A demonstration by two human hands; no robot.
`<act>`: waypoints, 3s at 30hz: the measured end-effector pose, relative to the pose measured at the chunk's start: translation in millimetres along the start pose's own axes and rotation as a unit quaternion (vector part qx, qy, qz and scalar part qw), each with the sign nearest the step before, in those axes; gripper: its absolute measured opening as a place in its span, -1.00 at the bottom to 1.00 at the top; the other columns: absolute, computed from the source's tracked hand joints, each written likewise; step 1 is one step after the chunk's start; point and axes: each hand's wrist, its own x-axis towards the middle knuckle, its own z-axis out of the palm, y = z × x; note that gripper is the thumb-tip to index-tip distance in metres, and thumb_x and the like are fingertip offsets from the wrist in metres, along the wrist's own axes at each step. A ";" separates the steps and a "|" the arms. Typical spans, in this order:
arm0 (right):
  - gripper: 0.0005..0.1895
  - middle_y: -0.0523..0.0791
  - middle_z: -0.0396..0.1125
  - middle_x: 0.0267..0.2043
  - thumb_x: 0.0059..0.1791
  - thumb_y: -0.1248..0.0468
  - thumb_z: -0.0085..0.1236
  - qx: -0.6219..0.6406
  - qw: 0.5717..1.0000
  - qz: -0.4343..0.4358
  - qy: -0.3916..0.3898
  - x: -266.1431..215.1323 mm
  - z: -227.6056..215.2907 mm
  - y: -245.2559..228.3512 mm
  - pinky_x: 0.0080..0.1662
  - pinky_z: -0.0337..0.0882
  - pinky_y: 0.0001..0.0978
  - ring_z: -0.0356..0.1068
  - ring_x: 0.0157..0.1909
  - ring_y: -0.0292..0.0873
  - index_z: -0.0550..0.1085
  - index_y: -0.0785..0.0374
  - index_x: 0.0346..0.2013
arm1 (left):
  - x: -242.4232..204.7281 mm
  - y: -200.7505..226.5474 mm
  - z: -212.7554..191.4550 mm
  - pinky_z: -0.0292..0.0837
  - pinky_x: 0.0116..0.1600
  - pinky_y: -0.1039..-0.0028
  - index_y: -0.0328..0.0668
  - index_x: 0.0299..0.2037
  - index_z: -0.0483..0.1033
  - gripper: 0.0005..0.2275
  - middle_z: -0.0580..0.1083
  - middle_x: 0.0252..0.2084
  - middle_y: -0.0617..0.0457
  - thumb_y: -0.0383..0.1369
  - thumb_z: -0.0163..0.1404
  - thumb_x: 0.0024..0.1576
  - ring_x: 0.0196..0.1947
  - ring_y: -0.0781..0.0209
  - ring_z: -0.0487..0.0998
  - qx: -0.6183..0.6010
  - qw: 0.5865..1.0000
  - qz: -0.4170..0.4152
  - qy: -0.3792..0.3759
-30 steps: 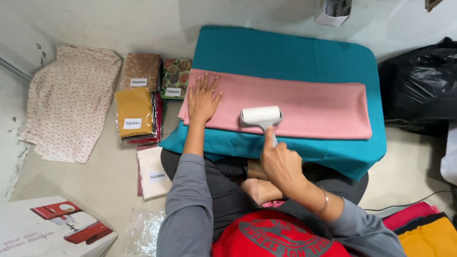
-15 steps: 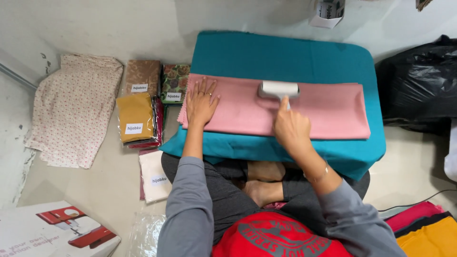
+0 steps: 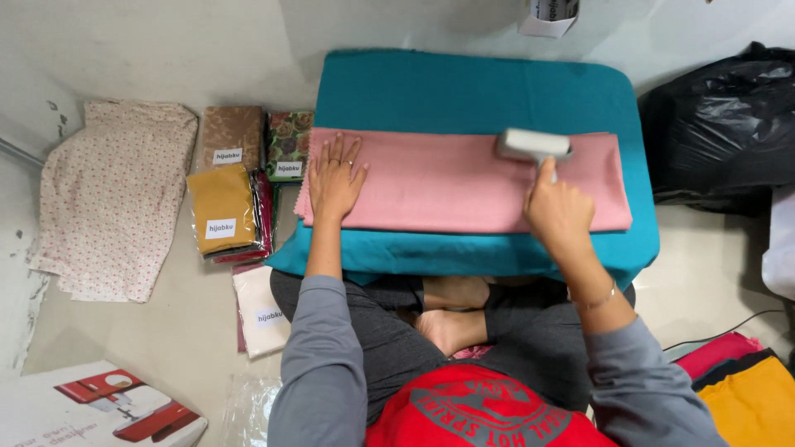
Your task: Cleaning a piece of fabric with a lint roller, folding it, and placing it into a plastic bag.
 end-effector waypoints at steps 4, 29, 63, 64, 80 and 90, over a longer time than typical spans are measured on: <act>-0.42 0.07 0.41 -0.58 0.06 0.14 -0.04 0.001 0.999 0.047 0.001 -2.0 4.4 10.4 -0.52 0.38 0.07 0.44 -0.57 0.15 0.32 0.39 0.31 | -0.7 2.4 -4.7 -0.11 0.45 -0.13 0.27 0.46 0.23 -0.47 0.05 0.56 0.01 0.01 -0.12 0.26 0.53 -0.13 0.01 -0.008 1.000 -0.001 -0.010; -0.44 0.13 0.44 -0.49 0.11 0.07 -0.04 -0.029 0.995 0.094 -0.023 -47.4 -14.8 78.5 -0.46 0.40 0.11 0.45 -0.52 0.21 0.30 0.25 0.37 | 1.4 1.0 -7.9 -0.22 0.49 -0.04 0.31 0.47 0.19 -0.47 0.00 0.58 0.07 0.04 -0.19 0.26 0.54 -0.08 -0.02 0.010 0.999 -0.015 -0.041; -0.44 0.01 0.36 -0.48 0.06 0.14 0.11 0.236 0.932 -0.271 0.053 14.0 -22.1 -192.8 -0.59 0.32 -0.03 0.38 -0.59 0.10 0.27 -0.08 0.37 | -25.8 -47.1 -6.3 -0.53 0.57 -0.06 0.40 0.57 -0.20 -0.23 0.21 0.51 0.10 0.33 -0.96 0.17 0.60 -0.02 0.02 -0.326 0.939 -0.097 0.052; -0.44 0.01 0.36 -0.48 0.06 0.14 0.11 0.237 0.931 -0.275 0.053 13.0 -22.0 -193.9 -0.59 0.32 -0.03 0.38 -0.59 0.10 0.27 -0.08 0.37 | -26.0 -46.8 -8.1 -0.53 0.57 -0.06 0.40 0.57 -0.20 -0.23 0.21 0.51 0.10 0.33 -0.96 0.17 0.60 -0.02 0.02 -0.325 0.939 -0.100 0.054; -0.30 0.09 0.39 -0.52 0.00 0.09 0.05 0.072 0.989 -0.127 -0.026 -31.9 -26.9 -77.1 -0.62 0.36 0.04 0.41 -0.66 0.10 0.21 0.13 0.44 | -23.5 -16.8 -19.5 0.19 0.28 -0.19 0.42 0.50 0.06 -0.29 -0.09 0.59 0.26 0.26 -0.11 0.13 0.49 -0.34 0.03 0.000 0.992 -0.105 -0.071; -0.34 0.07 0.39 -0.59 0.05 0.03 0.01 0.065 0.996 -0.046 -0.049 -44.7 -39.2 -48.5 -0.61 0.36 0.07 0.40 -0.65 0.15 0.23 0.16 0.42 | -22.7 -24.6 -12.7 0.45 0.15 0.12 0.37 0.48 0.17 -0.31 0.03 0.58 0.21 0.22 -0.03 0.13 0.20 -0.26 0.37 -0.016 0.997 -0.078 -0.018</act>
